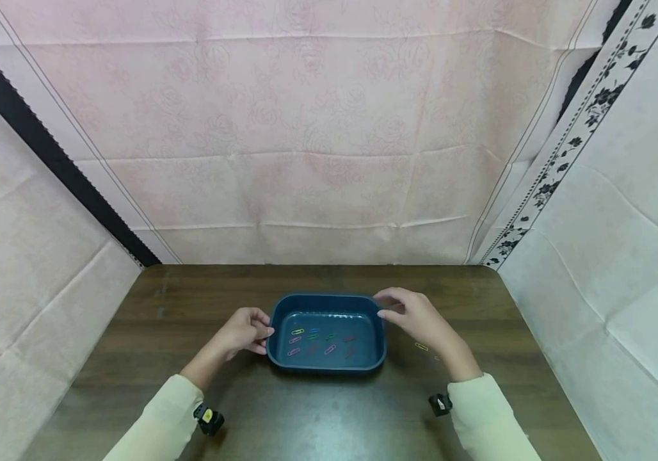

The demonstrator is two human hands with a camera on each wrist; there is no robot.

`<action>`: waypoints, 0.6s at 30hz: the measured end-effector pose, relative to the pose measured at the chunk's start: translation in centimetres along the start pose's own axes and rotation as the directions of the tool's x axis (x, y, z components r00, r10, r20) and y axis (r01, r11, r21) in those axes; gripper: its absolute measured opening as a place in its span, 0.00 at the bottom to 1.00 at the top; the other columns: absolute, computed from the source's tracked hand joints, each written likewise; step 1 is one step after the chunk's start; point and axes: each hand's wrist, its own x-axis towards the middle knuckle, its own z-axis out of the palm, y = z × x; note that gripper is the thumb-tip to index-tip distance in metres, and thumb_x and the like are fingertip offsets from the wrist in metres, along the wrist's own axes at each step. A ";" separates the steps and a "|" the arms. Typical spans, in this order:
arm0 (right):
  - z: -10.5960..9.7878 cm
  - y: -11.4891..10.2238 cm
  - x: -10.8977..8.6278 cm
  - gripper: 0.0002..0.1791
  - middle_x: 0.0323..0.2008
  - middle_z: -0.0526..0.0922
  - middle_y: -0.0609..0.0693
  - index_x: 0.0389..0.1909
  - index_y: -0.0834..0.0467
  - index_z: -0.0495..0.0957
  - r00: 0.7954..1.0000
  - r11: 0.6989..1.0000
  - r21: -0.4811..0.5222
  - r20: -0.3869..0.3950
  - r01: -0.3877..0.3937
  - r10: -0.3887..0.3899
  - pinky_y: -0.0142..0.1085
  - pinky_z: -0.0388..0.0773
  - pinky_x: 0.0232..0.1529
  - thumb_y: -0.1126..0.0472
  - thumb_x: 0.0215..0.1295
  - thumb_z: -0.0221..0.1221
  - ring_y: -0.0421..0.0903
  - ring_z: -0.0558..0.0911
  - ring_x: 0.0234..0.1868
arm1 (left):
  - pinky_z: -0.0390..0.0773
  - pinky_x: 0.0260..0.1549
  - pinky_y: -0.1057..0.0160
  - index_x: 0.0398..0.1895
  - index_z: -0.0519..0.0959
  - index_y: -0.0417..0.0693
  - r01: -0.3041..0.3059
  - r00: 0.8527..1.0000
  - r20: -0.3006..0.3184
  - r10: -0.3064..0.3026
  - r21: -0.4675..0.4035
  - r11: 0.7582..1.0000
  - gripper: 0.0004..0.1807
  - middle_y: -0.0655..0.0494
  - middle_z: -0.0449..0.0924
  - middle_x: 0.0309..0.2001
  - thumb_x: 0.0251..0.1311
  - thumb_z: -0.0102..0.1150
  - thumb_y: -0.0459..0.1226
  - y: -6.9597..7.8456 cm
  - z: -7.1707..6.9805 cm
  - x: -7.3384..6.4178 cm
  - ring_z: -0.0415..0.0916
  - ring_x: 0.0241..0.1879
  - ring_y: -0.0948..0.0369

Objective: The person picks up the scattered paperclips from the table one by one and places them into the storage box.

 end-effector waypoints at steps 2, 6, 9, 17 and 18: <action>-0.3 0.4 -0.3 0.18 0.58 0.84 0.53 0.62 0.53 0.80 1.000 1.000 -0.015 -0.010 -0.017 0.017 0.54 0.83 0.60 0.57 0.73 0.63 0.58 0.82 0.60 | 0.90 0.30 0.58 0.53 0.74 0.29 0.000 1.000 0.001 0.000 -0.002 1.000 0.12 0.35 0.80 0.38 0.71 0.58 0.28 0.0 -0.1 0.0 0.79 0.27 0.55; -0.6 1.4 -1.0 0.17 0.57 0.85 0.52 0.61 0.51 0.80 0.999 0.998 -0.036 -0.027 -0.047 0.046 0.53 0.84 0.58 0.56 0.73 0.63 0.57 0.83 0.59 | 0.90 0.30 0.58 0.53 0.74 0.29 0.003 1.000 0.001 -0.003 0.001 1.000 0.12 0.35 0.81 0.38 0.71 0.59 0.28 0.0 -0.1 0.1 0.80 0.27 0.55; -0.8 2.2 -1.4 0.17 0.57 0.85 0.54 0.60 0.52 0.80 0.998 0.997 -0.049 -0.039 -0.060 0.058 0.55 0.84 0.58 0.57 0.73 0.64 0.58 0.83 0.58 | 0.90 0.30 0.58 0.53 0.74 0.29 0.007 1.000 -0.002 -0.007 0.003 1.000 0.12 0.36 0.81 0.38 0.71 0.59 0.28 0.0 0.0 0.1 0.80 0.27 0.55; -0.6 4.1 -2.3 0.17 0.57 0.84 0.61 0.59 0.57 0.80 0.993 0.992 -0.059 -0.016 -0.115 0.114 0.54 0.83 0.58 0.60 0.72 0.64 0.58 0.84 0.58 | 0.90 0.29 0.58 0.52 0.74 0.30 0.000 1.000 0.003 0.000 0.005 1.000 0.11 0.40 0.80 0.35 0.71 0.58 0.27 0.0 0.0 0.0 0.80 0.25 0.56; -0.6 4.3 -2.3 0.17 0.56 0.85 0.61 0.59 0.58 0.80 0.994 0.991 -0.066 -0.015 -0.112 0.112 0.54 0.84 0.57 0.60 0.72 0.64 0.58 0.84 0.57 | 0.90 0.29 0.58 0.52 0.73 0.29 0.000 1.000 0.003 0.000 0.004 1.000 0.11 0.40 0.80 0.35 0.71 0.58 0.27 0.0 0.0 0.0 0.80 0.25 0.56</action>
